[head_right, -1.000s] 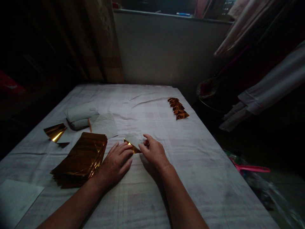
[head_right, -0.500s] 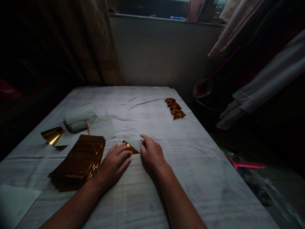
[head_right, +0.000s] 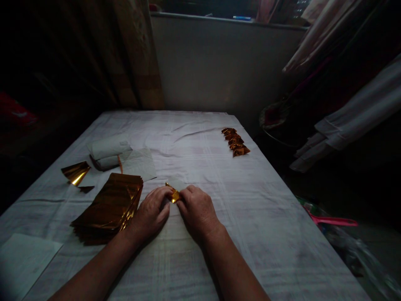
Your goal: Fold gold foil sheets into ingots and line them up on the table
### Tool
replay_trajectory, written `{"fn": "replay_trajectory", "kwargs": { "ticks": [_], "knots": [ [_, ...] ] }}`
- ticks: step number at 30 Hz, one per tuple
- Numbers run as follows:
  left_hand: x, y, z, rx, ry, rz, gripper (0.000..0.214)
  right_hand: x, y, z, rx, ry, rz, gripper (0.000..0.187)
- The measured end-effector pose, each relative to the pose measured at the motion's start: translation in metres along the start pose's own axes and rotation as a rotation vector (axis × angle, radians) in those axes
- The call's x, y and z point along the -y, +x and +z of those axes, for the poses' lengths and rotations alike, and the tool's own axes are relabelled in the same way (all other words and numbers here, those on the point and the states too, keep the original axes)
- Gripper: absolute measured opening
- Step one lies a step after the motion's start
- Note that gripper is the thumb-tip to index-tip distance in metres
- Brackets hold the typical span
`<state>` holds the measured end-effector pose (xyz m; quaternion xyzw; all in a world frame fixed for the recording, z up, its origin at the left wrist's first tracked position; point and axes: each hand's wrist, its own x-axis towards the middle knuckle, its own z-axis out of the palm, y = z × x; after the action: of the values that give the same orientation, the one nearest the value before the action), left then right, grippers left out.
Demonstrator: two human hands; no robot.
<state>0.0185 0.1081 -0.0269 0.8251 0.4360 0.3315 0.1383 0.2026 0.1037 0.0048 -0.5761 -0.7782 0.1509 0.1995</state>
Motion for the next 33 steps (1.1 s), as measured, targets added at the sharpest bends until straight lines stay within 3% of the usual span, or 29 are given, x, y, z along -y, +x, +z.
{"fn": "replay_trajectory", "kwargs": {
  "ticks": [6,11,19,27,33],
  "knots": [
    [0.003,0.001,0.002,-0.049,0.027,-0.016,0.034,-0.007,0.000,0.010,-0.114,0.005,-0.002,0.007],
    [0.006,-0.003,0.007,-0.078,0.198,-0.073,0.034,-0.009,-0.002,0.011,-0.067,0.018,-0.060,0.009],
    [0.007,-0.001,0.000,0.037,0.265,-0.109,0.039,0.006,-0.005,-0.001,0.037,-0.072,-0.023,0.022],
    [0.002,0.003,-0.009,0.046,0.277,-0.084,0.031,0.011,-0.001,0.010,-0.024,-0.238,0.008,0.015],
    [0.004,0.001,-0.005,0.004,0.307,-0.061,0.024,0.005,-0.001,0.013,-0.073,-0.272,-0.076,0.015]
  ]
}}
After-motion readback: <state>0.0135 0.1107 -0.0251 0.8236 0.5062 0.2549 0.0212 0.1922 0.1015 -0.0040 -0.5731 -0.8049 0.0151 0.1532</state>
